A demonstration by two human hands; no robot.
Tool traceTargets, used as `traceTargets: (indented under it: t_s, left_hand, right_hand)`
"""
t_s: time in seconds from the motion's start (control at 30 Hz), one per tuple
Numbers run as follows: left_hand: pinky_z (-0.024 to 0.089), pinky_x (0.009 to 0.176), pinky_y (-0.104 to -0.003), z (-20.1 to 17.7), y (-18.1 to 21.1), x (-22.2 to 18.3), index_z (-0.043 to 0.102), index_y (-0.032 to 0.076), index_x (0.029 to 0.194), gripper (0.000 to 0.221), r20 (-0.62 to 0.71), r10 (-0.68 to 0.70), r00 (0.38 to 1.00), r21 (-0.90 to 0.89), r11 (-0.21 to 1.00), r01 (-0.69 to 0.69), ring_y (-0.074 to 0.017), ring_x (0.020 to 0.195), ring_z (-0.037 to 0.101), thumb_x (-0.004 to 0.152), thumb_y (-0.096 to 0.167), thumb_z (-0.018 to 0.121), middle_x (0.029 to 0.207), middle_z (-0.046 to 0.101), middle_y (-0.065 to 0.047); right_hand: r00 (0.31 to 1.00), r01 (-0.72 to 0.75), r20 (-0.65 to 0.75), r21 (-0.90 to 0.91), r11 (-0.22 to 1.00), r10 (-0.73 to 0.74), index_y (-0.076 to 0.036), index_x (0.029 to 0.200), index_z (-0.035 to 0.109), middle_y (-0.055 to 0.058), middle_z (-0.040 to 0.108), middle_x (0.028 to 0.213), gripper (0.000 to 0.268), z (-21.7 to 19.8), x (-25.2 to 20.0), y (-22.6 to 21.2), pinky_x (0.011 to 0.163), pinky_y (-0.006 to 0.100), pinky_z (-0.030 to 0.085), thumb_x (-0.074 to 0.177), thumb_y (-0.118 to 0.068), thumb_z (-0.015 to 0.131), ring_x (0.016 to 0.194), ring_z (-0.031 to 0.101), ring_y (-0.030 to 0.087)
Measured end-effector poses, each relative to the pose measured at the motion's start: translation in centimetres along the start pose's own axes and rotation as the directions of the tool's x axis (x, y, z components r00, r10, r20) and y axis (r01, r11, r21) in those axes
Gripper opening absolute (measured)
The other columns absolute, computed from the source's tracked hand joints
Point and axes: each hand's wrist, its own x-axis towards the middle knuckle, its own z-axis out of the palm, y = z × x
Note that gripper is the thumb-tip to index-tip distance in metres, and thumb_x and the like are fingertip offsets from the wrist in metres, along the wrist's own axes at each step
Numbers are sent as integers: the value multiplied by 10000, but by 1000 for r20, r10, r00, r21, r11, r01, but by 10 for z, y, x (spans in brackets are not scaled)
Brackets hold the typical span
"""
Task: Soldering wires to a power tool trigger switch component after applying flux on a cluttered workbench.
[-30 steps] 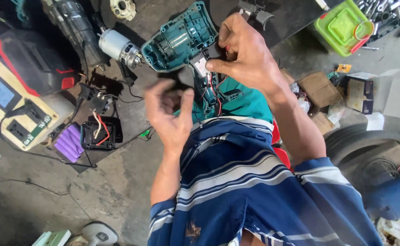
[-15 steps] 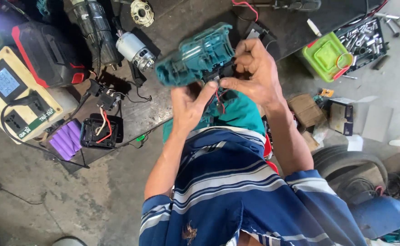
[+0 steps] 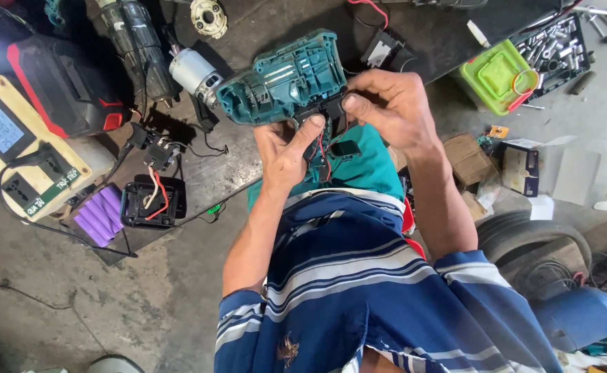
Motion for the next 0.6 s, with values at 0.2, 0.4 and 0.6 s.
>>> traceTargets:
  t_s: [0.2,0.4,0.6]
  left_hand:
    - [125,756,-438,-41,-87,-10,659,412,1335,382,251,388,887,519,720,-461,-207,729,205,1050,189,784,894,207,44]
    - [179,580,-320,-4,19,8,275,206,620,557,42,-107,993,149,984,100,-100,651,223,886,356,741,651,263,95]
    - [195,535,-308,-5,15,6,378,180,577,516,28,-88,996,127,988,84,-87,568,263,880,366,752,589,339,93]
  right_hand:
    - [993,34,113,-73,997,-26,26,852,721,96,631,759,363,-5,7,-12,570,241,431,1054,-270,666,672,554,125]
    - [988,71,145,-105,992,-55,41,930,751,102,664,786,293,-6,13,-12,588,243,494,1070,-199,659,681,608,136]
    - [975,156,188,-173,972,-123,28,804,678,60,519,674,381,-7,17,-9,519,280,304,1064,-251,675,605,410,119]
